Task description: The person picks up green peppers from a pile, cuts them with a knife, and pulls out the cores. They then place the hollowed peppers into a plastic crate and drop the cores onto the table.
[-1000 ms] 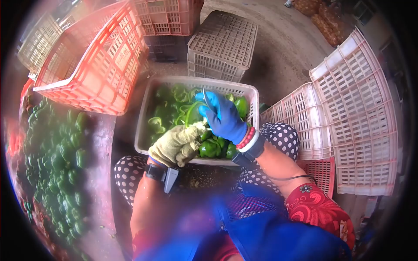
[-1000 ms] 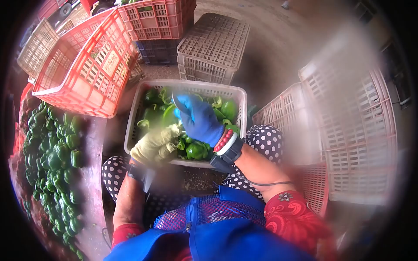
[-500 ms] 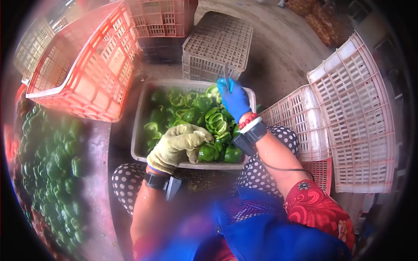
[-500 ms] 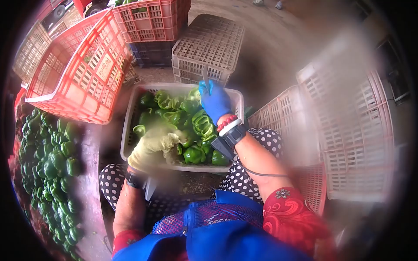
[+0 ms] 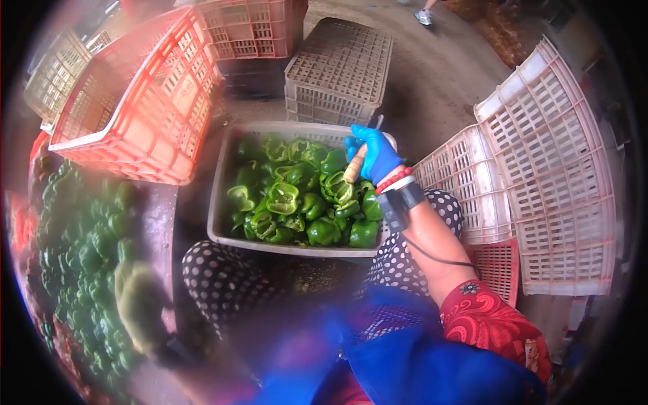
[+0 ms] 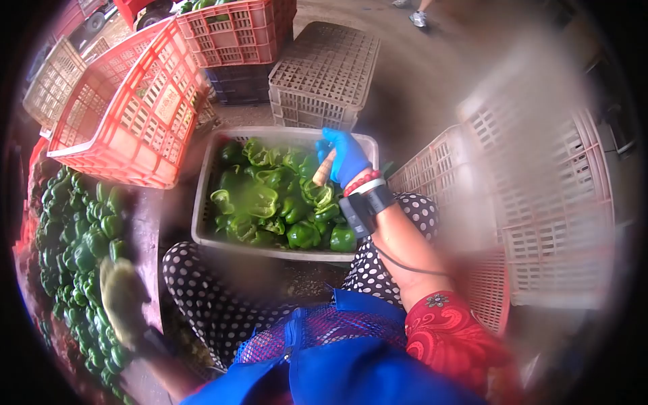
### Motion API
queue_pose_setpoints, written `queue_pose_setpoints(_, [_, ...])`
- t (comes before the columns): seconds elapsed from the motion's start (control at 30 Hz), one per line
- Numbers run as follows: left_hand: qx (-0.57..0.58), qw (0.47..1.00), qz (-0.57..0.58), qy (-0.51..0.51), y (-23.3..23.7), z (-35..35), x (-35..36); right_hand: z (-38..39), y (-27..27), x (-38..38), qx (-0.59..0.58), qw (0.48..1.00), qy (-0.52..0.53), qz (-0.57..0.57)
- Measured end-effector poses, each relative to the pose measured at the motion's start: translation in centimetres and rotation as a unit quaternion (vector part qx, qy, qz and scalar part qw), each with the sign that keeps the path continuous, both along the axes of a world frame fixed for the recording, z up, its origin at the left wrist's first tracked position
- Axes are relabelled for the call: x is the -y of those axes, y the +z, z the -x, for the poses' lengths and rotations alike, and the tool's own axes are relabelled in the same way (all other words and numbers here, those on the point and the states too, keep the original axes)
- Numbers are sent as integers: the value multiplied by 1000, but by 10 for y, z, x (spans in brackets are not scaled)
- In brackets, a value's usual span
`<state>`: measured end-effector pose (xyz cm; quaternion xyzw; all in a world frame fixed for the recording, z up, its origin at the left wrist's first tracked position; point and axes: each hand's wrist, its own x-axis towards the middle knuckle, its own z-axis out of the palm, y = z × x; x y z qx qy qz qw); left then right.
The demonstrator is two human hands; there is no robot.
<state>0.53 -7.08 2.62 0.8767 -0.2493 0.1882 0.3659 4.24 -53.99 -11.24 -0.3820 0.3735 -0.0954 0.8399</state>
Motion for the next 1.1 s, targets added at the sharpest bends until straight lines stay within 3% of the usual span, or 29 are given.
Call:
queue_pose_setpoints(0.07, [-30, 992, -41, 117, 10, 29, -11, 0, 3, 4, 4, 994, -18, -109])
queue_pose_setpoints(0.13, [-53, 983, -77, 160, 15, 50, -19, 5, -4, 4, 63, 960, 26, -271])
queue_pose_setpoints(0.23, [-74, 971, -107, 200, 13, 69, -21, 22, -11, -16, 202, 933, 184, -236])
queue_pose_setpoints(0.27, [-86, 967, -115, 208, 15, 74, -20, 30, 2, -30, 135, 963, 222, -74])
queue_pose_setpoints(0.3, [-101, 964, -120, 215, 17, 78, -17, 30, -14, -40, 147, 968, 204, -31])
queue_pose_setpoints(0.33, [-115, 961, -126, 218, 18, 81, -14, 17, -78, -32, 250, 912, 318, 60])
queue_pose_setpoints(0.4, [-134, 958, -132, 218, 20, 85, -13, 57, 83, -68, 70, 981, 162, -84])
queue_pose_setpoints(0.43, [-141, 957, -134, 217, 20, 87, -15, 61, 100, -68, 145, 968, 178, -104])
queue_pose_setpoints(0.5, [-145, 956, -144, 212, 19, 92, -17, 44, 131, -45, 151, 957, 218, -119])
queue_pose_setpoints(0.6, [-150, 955, -156, 204, 18, 96, -22, 2, 199, 10, 251, 931, 265, 18])
queue_pose_setpoints(0.67, [-153, 954, -164, 198, 16, 99, -24, -3, 279, 29, 327, 903, 267, 75])
queue_pose_setpoints(0.7, [-155, 954, -165, 194, 15, 100, -26, -9, 316, 37, 319, 917, 215, 101])
queue_pose_setpoints(0.73, [-159, 955, -166, 189, 14, 98, -26, -1, 353, 36, 380, 842, 199, 327])
queue_pose_setpoints(0.77, [-165, 955, -163, 183, 13, 95, -23, -11, 382, 50, 376, 893, 160, 188])
queue_pose_setpoints(0.87, [-174, 969, -132, 117, -7, 71, -19, 2, 432, 66, 428, 857, 280, 61])
queue_pose_setpoints(0.9, [-154, 975, -126, 102, -7, 68, -8, 11, 432, 65, 423, 843, 332, 14])
queue_pose_setpoints(0.93, [-12, 985, -136, 102, -36, 52, -3, 17, 419, 58, 411, 843, 347, 17])
queue_pose_setpoints(0.97, [-90, 987, -88, 100, -14, 55, 24, 18, 395, 47, 418, 857, 301, 13])
queue_pose_setpoints(1.0, [-67, 983, -170, 14, -24, 41, 23, 25, 366, 30, 384, 879, 279, 49])
queue_pose_setpoints(1.03, [-185, 976, -110, 35, 10, 48, 60, 35, 332, 11, 349, 897, 256, 84])
queue_pose_setpoints(1.1, [-107, 980, -158, -62, 4, 33, 88, 45, 258, -12, 266, 921, 234, 160])
